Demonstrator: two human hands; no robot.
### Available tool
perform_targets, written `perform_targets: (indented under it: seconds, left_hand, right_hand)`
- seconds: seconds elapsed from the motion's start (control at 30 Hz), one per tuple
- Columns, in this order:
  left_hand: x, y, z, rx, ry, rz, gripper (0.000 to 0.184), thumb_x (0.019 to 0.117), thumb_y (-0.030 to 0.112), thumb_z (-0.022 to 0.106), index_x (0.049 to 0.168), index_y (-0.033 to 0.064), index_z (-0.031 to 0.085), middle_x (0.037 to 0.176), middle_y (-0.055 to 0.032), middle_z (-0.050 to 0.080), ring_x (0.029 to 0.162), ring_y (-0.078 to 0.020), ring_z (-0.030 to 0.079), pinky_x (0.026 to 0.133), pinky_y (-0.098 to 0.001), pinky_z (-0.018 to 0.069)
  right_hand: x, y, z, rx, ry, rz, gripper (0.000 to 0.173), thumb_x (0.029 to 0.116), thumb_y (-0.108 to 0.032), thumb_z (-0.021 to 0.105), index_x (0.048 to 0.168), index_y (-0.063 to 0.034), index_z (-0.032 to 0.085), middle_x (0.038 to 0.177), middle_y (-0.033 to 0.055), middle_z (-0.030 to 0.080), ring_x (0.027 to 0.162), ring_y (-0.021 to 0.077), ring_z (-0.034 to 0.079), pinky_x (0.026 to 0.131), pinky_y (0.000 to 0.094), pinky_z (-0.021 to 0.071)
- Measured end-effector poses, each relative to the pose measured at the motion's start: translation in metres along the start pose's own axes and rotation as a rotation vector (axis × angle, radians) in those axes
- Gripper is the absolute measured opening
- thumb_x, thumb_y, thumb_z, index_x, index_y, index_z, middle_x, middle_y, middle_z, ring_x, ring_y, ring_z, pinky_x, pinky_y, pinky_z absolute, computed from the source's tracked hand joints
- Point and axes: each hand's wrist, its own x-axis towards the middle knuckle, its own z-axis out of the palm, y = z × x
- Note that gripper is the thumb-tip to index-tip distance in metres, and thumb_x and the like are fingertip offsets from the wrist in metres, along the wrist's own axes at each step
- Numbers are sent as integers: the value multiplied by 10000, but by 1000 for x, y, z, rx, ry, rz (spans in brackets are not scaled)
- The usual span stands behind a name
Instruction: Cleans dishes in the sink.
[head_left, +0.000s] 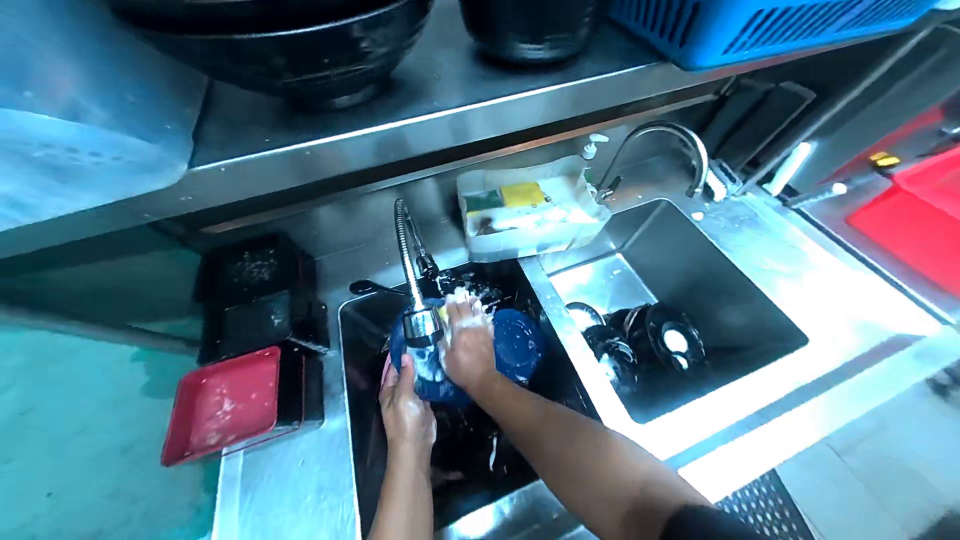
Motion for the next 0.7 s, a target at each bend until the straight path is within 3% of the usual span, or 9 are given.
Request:
perform_targets:
  seconds: [0.07,0.13,0.23,0.33,0.4,0.5,0.57,0.63,0.7]
  left_hand:
    - [5,-2,2,29,16,-17,403,1117,291,398,1338,1,569,1117,-132,687,983,-178,683,870,-391,585]
    - [5,-7,0,163,-25,-38,512,1123,400,318,1331,21,592,1129,-115,690,1015,-168,664,897,-391,564]
    - [-4,3,-3,442,-58,128,437,1112,300,400,1091,-21,696,926,-101,700,864,-143,680,813,-352,576]
    - [-6,12,-4,381,-44,207,380,1110,242,435,1192,-46,668,1026,-123,722,912,-128,704,837,-322,596]
    - [5,9,-2,349,19,121,410,1113,302,433,1152,-20,684,957,-111,707,826,-145,684,748,-336,585]
    - [6,3,-4,572,-54,23,508,1102,403,426,1055,-15,710,916,-131,699,852,-200,676,802,-421,571]
    - [-4,13,-5,767,-97,112,461,1090,367,465,946,15,725,829,-98,695,803,-178,682,774,-423,566]
    - [-12,19,-9,768,-91,265,317,1053,261,539,945,43,741,794,-39,718,755,-99,701,729,-336,591]
    - [-12,20,-11,508,-12,321,262,1054,166,544,1028,-21,726,870,-66,746,811,-92,727,768,-293,620]
  right_hand:
    - [-23,-14,-4,87,-153,-102,582,1029,-404,497,1524,-98,492,1609,167,412,1520,354,321,1243,589,242]
    - [-26,-22,-2,141,-275,-209,550,1014,-437,492,1465,-131,568,1533,128,523,1503,297,364,1264,541,211]
    - [6,-9,9,214,-29,-169,576,1018,-290,565,1556,-122,446,1655,75,364,1568,294,227,1265,590,172]
    - [15,2,7,96,-5,-43,594,1075,-337,441,1620,-134,326,1707,62,246,1584,326,160,1248,615,195]
    - [-4,-5,4,157,-189,-84,589,1074,-402,395,1598,-132,376,1699,72,265,1592,299,136,1276,575,154]
    - [-14,-12,8,197,-284,-205,508,1070,-418,374,1452,-147,571,1614,73,428,1577,293,189,1277,559,155]
    - [-2,-9,8,212,-166,-202,475,1062,-350,469,1488,-153,544,1677,37,324,1589,284,144,1272,594,127]
    - [16,5,13,167,59,-178,546,1045,-302,499,1572,-177,436,1668,21,347,1562,287,248,1239,595,243]
    - [21,18,5,166,70,-53,551,1067,-412,454,1574,-199,427,1624,26,419,1502,244,380,1220,519,340]
